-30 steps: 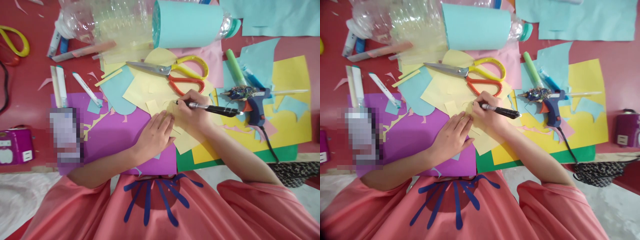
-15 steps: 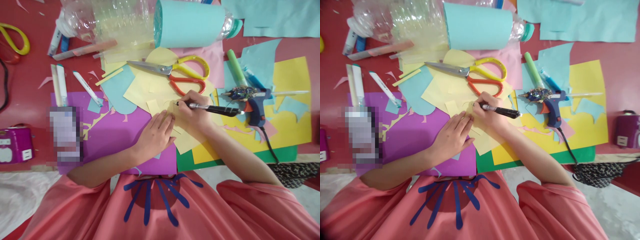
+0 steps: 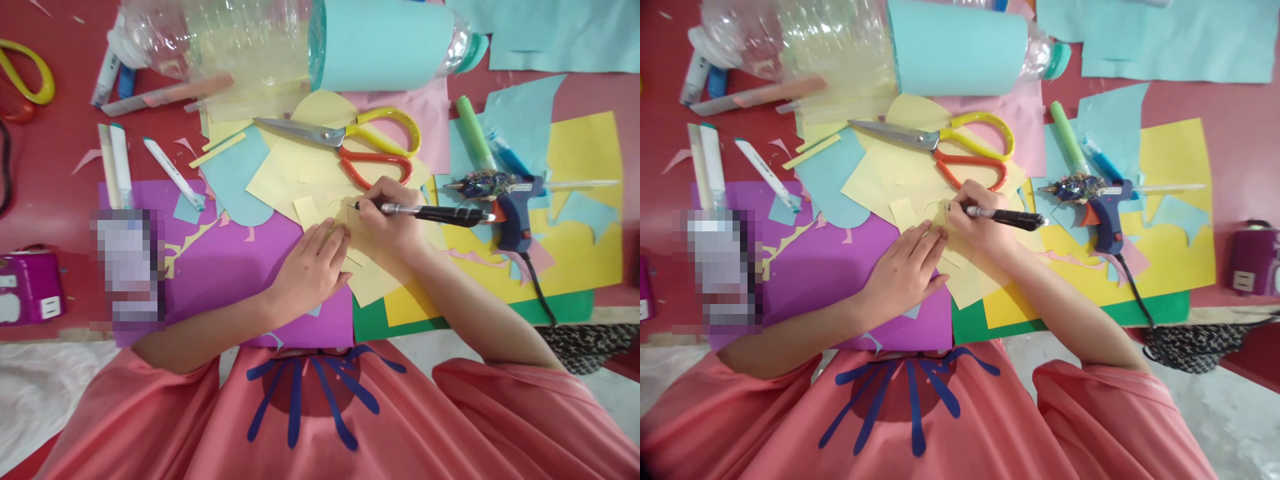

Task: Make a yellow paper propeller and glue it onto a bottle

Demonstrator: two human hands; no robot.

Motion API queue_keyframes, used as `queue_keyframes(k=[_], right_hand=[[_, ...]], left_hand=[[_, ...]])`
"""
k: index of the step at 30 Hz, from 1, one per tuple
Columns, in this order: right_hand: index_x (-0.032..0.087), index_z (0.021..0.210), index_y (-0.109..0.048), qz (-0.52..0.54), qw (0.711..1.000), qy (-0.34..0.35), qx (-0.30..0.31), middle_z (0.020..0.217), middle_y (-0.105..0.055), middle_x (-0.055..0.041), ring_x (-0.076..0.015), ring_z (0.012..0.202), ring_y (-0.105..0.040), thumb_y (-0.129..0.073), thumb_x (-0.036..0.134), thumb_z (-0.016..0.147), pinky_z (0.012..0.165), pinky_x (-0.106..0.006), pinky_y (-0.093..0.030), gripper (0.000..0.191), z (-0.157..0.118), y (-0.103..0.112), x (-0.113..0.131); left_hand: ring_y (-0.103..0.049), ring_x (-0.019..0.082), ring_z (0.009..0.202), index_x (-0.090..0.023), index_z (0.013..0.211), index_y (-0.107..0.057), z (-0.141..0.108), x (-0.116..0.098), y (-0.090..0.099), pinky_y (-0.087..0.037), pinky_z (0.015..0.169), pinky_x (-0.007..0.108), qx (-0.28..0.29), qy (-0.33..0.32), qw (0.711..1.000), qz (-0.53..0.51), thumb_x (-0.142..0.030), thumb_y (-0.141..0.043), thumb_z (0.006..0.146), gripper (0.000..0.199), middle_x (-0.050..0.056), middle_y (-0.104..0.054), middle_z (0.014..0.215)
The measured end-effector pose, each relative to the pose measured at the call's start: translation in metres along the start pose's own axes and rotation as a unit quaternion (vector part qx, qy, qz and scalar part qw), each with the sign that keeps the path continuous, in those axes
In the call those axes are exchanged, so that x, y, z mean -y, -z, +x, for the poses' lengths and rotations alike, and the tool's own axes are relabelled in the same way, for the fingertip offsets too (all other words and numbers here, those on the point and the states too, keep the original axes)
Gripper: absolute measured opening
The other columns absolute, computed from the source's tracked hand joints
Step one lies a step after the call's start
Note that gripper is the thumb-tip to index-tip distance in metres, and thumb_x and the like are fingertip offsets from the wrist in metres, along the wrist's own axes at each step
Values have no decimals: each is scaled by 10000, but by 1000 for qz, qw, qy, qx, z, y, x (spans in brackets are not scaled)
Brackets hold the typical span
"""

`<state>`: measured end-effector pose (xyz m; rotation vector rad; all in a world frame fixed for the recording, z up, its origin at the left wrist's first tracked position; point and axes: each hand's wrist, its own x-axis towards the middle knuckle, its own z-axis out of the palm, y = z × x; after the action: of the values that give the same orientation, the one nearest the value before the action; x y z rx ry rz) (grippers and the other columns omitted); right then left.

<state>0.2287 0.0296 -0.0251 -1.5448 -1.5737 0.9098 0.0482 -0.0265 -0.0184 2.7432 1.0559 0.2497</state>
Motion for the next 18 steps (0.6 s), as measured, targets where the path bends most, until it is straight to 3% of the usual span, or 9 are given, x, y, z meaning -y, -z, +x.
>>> queue_keyframes(k=[11, 18], right_hand=[[240, 609, -457, -7, 1000, 12, -3, 529, -496, 52, -90, 481, -404, -537, 155, 708, 484, -257, -375, 154, 1, -2, 0], [231, 592, -457, -6, 1000, 14, -8, 517, -495, 47, -86, 467, -381, -539, 141, 680, 468, -253, -341, 150, 2, -2, 0]], left_hand=[[-618, 381, 1291, 63, 1335, -554, 1, 0, -1, -538, 1083, 480, -33, -16, 998, 44, -285, -604, 946, 524, 248, -673, 1301], [-619, 358, 1296, 33, 1346, -559, 1, 0, 1, -525, 1097, 462, -8, -9, 998, 57, -306, -578, 964, 511, 222, -673, 1320]])
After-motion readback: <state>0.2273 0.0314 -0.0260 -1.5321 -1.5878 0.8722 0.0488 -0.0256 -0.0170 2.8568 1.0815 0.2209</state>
